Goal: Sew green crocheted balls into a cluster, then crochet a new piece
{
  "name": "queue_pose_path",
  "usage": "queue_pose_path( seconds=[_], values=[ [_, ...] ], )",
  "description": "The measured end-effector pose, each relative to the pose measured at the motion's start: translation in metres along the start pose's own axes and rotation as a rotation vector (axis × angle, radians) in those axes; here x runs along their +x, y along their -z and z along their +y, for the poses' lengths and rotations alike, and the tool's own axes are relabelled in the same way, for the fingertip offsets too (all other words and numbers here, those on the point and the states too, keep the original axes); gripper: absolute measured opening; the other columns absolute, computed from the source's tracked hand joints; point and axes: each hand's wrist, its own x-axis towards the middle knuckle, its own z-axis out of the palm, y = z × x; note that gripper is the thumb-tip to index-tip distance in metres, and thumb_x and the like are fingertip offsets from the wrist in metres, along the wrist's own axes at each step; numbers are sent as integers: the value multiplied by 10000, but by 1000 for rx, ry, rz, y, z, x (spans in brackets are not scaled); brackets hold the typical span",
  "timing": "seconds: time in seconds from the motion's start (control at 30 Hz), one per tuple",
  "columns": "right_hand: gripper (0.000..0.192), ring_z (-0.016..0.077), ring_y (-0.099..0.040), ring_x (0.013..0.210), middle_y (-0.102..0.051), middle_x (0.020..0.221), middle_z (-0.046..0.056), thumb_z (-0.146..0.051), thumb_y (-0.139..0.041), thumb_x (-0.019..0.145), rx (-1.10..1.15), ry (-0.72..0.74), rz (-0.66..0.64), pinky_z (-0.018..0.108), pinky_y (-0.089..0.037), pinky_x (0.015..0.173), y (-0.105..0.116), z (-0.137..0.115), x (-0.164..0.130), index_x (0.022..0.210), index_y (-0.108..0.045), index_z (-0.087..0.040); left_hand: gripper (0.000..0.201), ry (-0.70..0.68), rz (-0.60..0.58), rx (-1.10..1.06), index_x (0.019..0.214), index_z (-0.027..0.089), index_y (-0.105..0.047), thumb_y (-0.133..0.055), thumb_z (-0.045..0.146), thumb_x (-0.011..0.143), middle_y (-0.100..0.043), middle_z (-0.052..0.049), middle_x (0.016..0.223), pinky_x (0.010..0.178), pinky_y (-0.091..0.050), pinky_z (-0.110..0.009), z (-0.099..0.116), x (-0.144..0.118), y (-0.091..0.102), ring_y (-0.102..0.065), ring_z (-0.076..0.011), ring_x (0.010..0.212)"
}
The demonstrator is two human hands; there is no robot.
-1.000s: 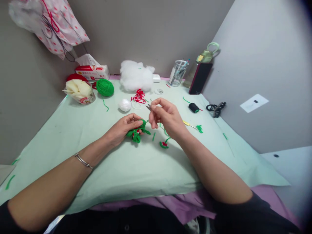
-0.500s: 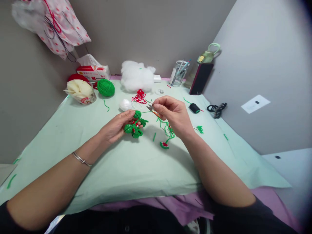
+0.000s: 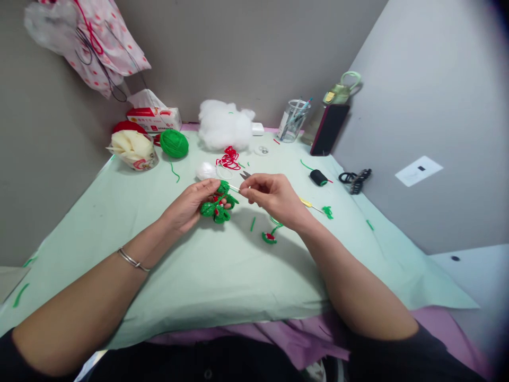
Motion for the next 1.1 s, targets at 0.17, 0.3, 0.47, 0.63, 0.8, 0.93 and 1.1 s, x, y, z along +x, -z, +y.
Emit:
queue_pose_path(
  seconds=[0.17, 0.3, 0.47, 0.63, 0.8, 0.93, 1.1],
  values=[
    [130, 108, -497, 603, -572, 632, -20, -255, -634, 853, -80, -26, -20, 262, -363, 580, -2, 0, -2, 811, -702, -151, 346, -3, -9, -12, 907, 143, -643, -823, 424, 818, -696, -42, 795, 597, -566, -253, 0, 0, -2, -726, -189, 706],
    [127, 111, -493, 612, -577, 648, -16, -245, -624, 847, -86, -19, -38, 264, -354, 579, -2, -1, -2, 815, -700, -150, 358, 2, -9, -9, 926, 135, -647, -823, 426, 815, -712, -63, 809, 590, -564, -260, 0, -1, -2, -725, -197, 707],
    [117, 106, -482, 607, -586, 650, -16, -209, -594, 835, -123, -16, -54, 260, -358, 583, -1, 0, -2, 809, -691, -149, 335, 11, 8, 6, 915, 142, -639, -808, 418, 828, -709, -63, 801, 604, -563, -276, 0, -2, -4, -729, -209, 720],
    [106, 105, -472, 597, -583, 640, -19, -197, -587, 830, -135, -25, -49, 263, -358, 584, -2, 2, -3, 791, -677, -155, 309, -81, 53, 81, 963, 168, -652, -840, 350, 797, -695, -13, 806, 624, -547, -254, 1, -3, -7, -708, -165, 705],
    [100, 111, -488, 597, -597, 644, -14, -234, -616, 832, -33, -45, -58, 267, -365, 576, -6, 8, 0, 778, -666, -167, 323, -150, 27, 162, 1002, 193, -664, -860, 269, 757, -727, -14, 843, 651, -551, -277, -1, -3, -6, -717, -177, 737],
    [107, 106, -492, 604, -598, 647, -16, -256, -651, 813, 111, -45, -83, 262, -367, 577, -10, 12, 4, 759, -654, -164, 263, -112, 8, 153, 979, 187, -685, -837, 262, 777, -725, -13, 806, 644, -536, -265, -3, -3, -8, -702, -162, 714],
    [149, 105, -476, 623, -625, 681, -12, -305, -703, 812, 141, -36, -61, 273, -368, 605, -10, 14, 5, 796, -710, -158, 303, -167, 20, 160, 990, 189, -696, -864, 257, 747, -738, -11, 847, 674, -544, -271, 0, -4, -8, -702, -161, 742]
  ],
)
